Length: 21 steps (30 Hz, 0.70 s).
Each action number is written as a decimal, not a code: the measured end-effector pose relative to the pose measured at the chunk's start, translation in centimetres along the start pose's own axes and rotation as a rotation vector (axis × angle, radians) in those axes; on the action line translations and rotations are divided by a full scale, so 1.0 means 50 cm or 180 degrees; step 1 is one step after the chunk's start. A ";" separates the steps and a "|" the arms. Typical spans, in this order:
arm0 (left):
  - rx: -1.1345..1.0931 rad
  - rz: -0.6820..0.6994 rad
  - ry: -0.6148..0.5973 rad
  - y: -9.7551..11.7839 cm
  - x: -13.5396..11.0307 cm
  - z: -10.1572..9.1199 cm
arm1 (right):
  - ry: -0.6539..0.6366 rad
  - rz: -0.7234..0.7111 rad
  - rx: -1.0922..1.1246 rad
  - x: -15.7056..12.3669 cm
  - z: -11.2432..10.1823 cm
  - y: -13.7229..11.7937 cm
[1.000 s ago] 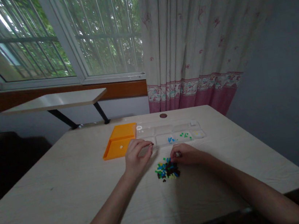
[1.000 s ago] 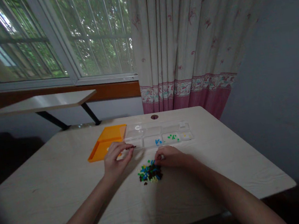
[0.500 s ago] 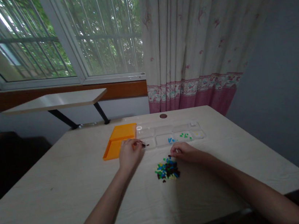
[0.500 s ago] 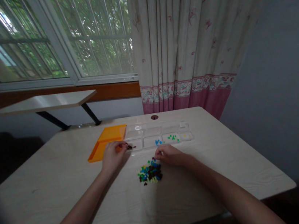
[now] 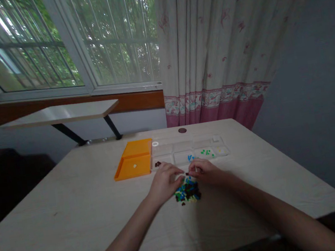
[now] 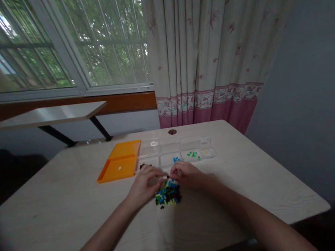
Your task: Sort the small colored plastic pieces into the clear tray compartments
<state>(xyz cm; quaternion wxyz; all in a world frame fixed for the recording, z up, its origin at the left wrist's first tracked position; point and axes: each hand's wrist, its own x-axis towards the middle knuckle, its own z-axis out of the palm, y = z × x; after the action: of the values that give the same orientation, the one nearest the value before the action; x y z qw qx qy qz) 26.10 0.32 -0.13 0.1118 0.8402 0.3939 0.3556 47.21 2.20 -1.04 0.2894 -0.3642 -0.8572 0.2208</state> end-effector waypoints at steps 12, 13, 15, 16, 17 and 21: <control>-0.0231 0.0063 -0.0069 0.017 0.000 0.002 | 0.0064 -0.0416 -0.0208 -0.005 0.004 -0.010; -0.0229 0.0082 -0.0069 0.016 0.000 0.003 | 0.0076 -0.0419 -0.0225 -0.005 0.004 -0.011; -0.0228 0.0132 -0.0044 0.014 0.001 0.003 | 0.0093 -0.0408 -0.0252 -0.005 0.004 -0.014; -0.0224 0.0169 0.0010 0.012 0.002 0.001 | 0.0100 -0.0389 -0.0262 -0.004 0.003 -0.014; -0.0208 0.0202 0.0091 0.011 0.003 -0.003 | 0.0108 -0.0364 -0.0275 -0.004 0.003 -0.014; -0.0011 0.0249 0.0730 0.006 0.006 -0.039 | 0.0060 -0.0230 -0.0383 -0.002 -0.003 -0.002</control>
<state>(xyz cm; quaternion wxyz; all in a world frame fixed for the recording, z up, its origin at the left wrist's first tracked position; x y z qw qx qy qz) 25.09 0.14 1.56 0.0534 0.8086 0.3704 0.4541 47.29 2.09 -0.90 0.2829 -0.3517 -0.8788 0.1549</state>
